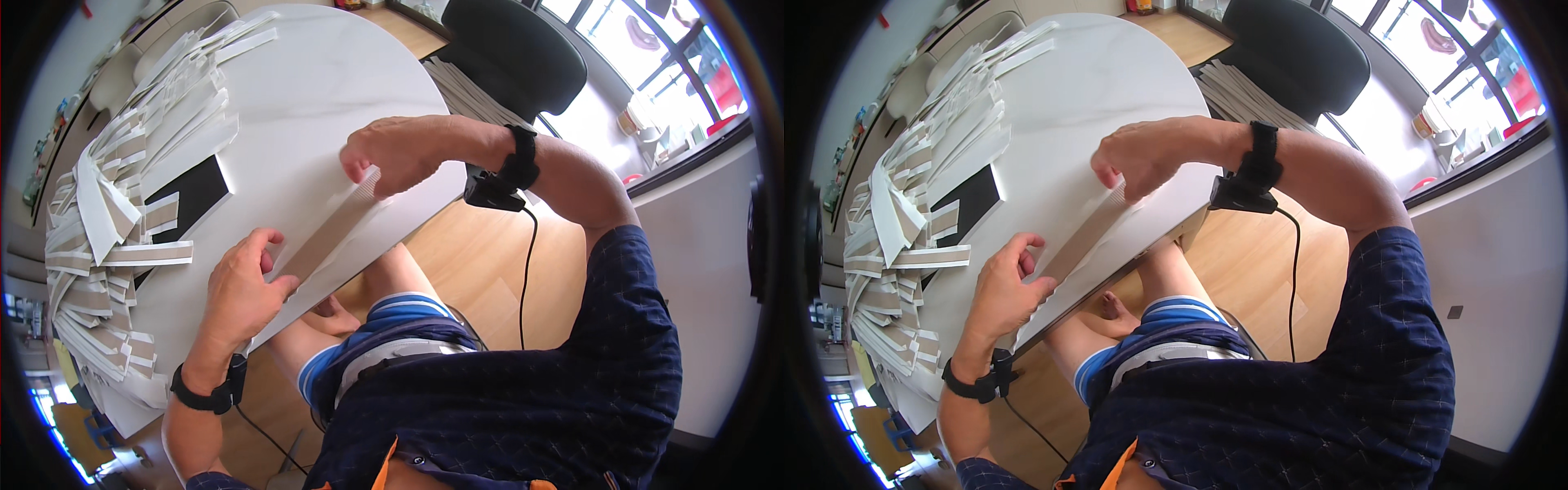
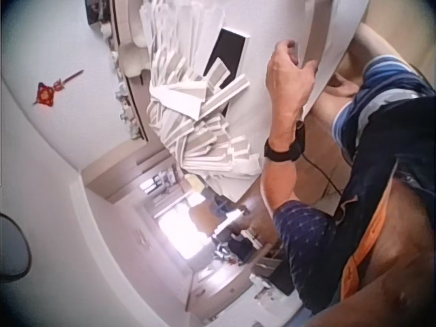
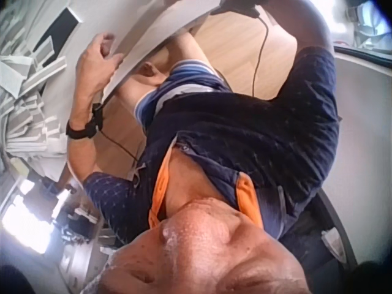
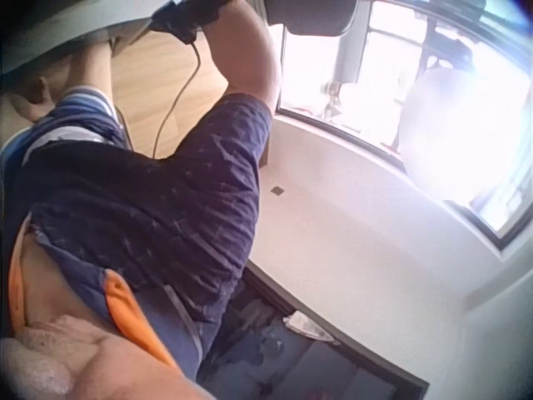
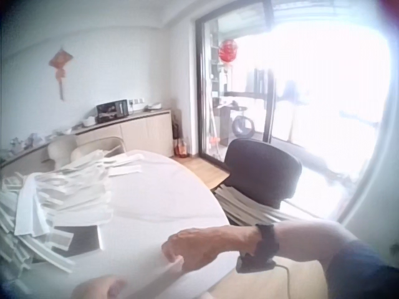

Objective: The person folds and presses white paper strips on a white table, then gathers a large pile of these strips.

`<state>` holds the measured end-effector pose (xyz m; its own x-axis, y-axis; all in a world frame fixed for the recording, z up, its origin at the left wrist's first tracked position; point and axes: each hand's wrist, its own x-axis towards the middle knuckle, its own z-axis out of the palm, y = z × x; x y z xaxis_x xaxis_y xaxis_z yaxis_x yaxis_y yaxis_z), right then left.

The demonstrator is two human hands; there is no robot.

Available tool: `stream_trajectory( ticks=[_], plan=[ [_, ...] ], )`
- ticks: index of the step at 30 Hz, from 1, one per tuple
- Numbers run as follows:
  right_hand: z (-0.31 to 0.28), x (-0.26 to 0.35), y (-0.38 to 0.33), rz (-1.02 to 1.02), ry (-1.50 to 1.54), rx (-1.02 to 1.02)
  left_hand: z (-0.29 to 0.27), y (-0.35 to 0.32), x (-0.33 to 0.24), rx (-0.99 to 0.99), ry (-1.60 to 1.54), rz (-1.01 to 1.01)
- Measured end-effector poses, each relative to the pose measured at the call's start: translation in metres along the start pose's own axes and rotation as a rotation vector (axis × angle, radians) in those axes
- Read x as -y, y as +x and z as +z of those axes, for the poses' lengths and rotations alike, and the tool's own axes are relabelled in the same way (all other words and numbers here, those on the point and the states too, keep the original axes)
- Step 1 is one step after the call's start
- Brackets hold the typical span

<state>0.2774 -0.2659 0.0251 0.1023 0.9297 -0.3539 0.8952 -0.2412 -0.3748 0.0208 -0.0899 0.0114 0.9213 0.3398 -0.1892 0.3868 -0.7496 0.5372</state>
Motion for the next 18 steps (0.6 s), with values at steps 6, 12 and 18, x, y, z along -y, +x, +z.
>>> stream_trajectory(
  ticks=[6,12,18],
  plan=[
    [0.010,-0.005,-0.003,-0.034,0.101,-0.150,0.003,0.001,0.001,-0.008,0.015,0.056],
    [0.004,0.005,0.003,-0.067,-0.038,-0.052,0.003,-0.002,0.009,-0.040,0.035,0.150],
    [0.009,0.006,0.001,-0.033,0.032,-0.075,-0.002,-0.005,0.008,-0.014,0.068,0.105]
  ],
)
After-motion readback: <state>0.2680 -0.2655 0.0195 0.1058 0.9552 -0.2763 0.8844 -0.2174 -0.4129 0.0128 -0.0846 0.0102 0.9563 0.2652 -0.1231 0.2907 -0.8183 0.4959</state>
